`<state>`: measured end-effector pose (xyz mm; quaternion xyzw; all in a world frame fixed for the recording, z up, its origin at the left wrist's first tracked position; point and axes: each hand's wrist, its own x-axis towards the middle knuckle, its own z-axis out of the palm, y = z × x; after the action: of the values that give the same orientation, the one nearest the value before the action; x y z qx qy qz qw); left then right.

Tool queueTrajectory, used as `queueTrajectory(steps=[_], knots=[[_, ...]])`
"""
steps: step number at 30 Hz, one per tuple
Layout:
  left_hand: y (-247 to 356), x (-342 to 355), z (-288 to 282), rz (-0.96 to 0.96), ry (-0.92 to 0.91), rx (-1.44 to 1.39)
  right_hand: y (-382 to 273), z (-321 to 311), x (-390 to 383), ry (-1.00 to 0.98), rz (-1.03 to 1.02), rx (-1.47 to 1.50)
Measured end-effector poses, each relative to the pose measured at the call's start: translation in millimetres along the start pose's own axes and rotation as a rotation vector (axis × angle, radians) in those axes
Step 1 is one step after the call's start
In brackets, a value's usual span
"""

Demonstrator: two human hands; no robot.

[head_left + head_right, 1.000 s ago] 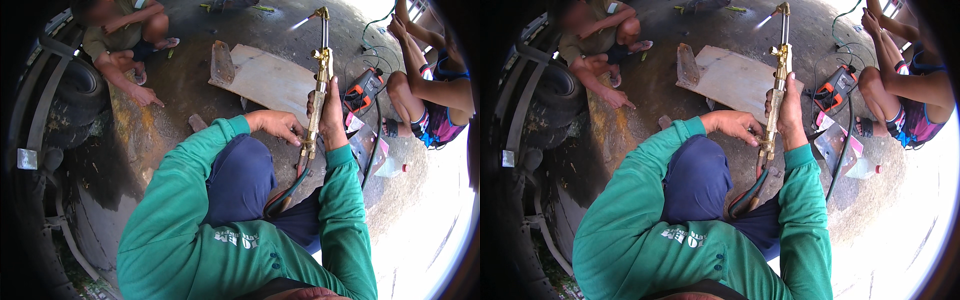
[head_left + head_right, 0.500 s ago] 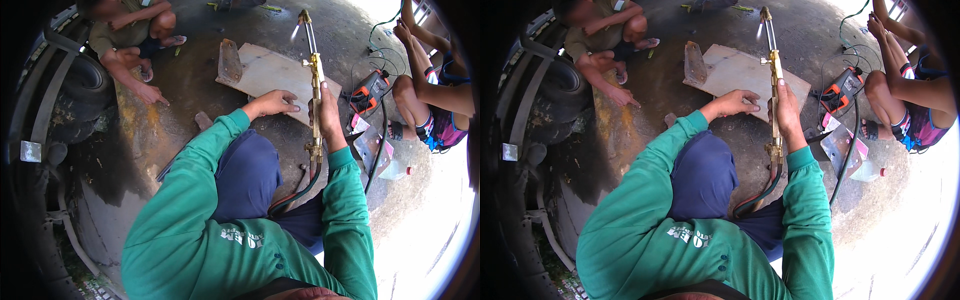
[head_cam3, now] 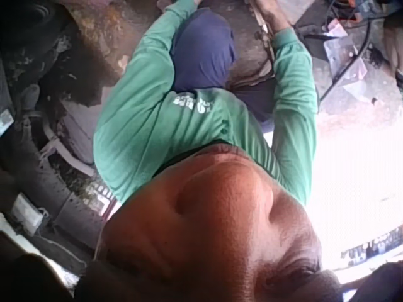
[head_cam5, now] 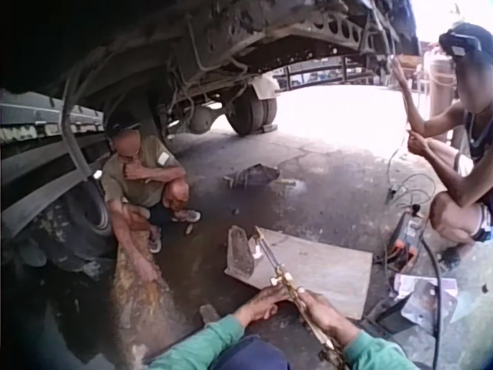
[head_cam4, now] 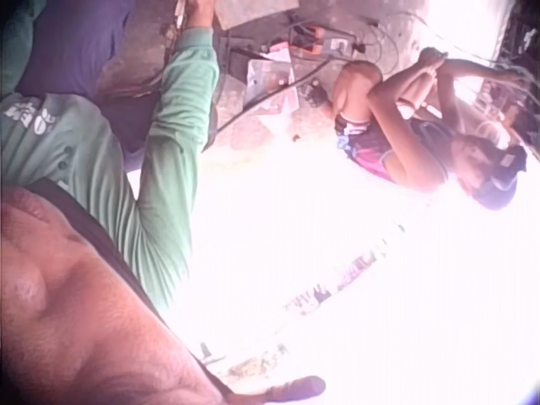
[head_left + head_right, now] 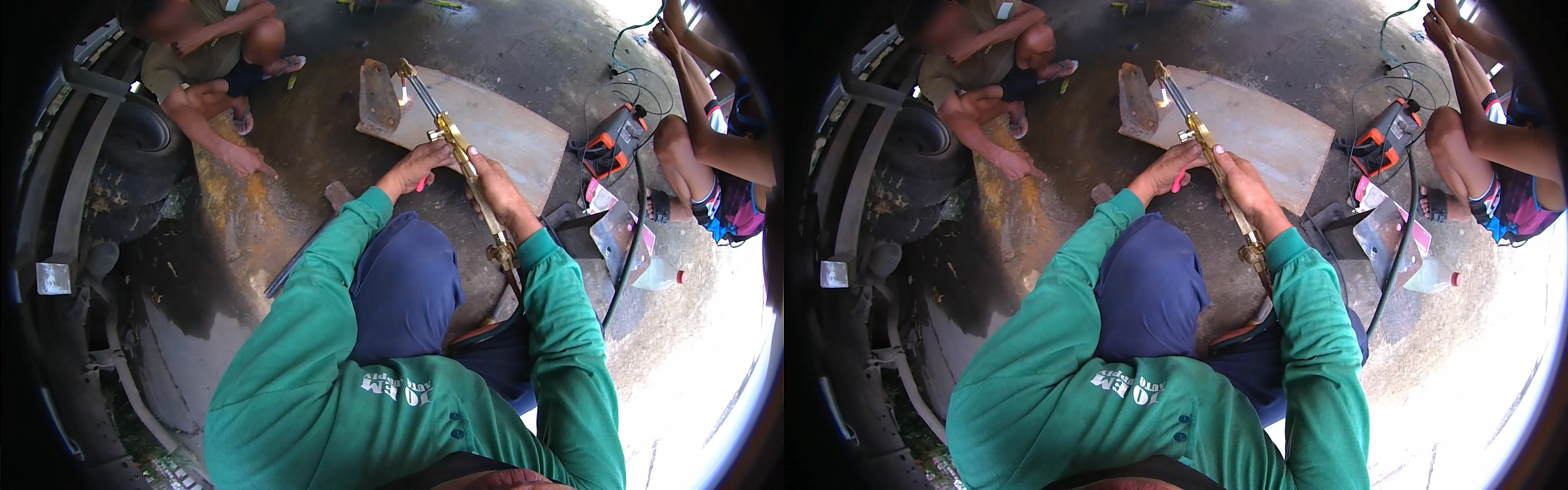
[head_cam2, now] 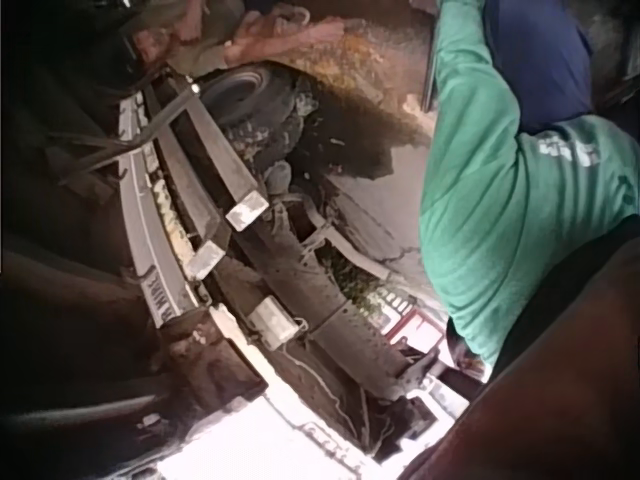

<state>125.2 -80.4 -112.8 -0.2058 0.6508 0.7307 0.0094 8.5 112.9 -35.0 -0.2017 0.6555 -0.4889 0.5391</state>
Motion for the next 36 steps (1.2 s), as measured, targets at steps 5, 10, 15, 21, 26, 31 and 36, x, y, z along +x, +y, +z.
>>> queueTrajectory(steps=[5,10,15,21,26,31,36], knots=[[-4.8,-0.9,-2.9,-0.057,0.057,0.017,2.3,8.0,7.9,-0.023,0.022,-0.030],[-11.0,1.1,-5.2,-0.053,0.054,0.018,4.9,8.9,13.6,-0.007,0.035,-0.048],[-15.3,5.7,-5.2,-0.045,0.072,0.017,7.5,7.2,17.5,-0.013,0.053,-0.030],[-2.8,-1.0,-4.3,-0.095,0.057,0.014,10.7,8.1,23.3,0.003,0.062,-0.001],[-12.7,3.3,-1.7,0.020,0.062,-0.010,21.9,1.7,28.1,0.048,-0.059,0.140],[-9.7,7.8,-1.4,-0.061,0.075,0.155,13.0,-7.4,23.9,0.147,-0.295,0.415],[-10.2,8.2,-0.5,-0.085,0.115,0.239,1.3,-33.4,15.5,0.220,-0.318,0.527]])
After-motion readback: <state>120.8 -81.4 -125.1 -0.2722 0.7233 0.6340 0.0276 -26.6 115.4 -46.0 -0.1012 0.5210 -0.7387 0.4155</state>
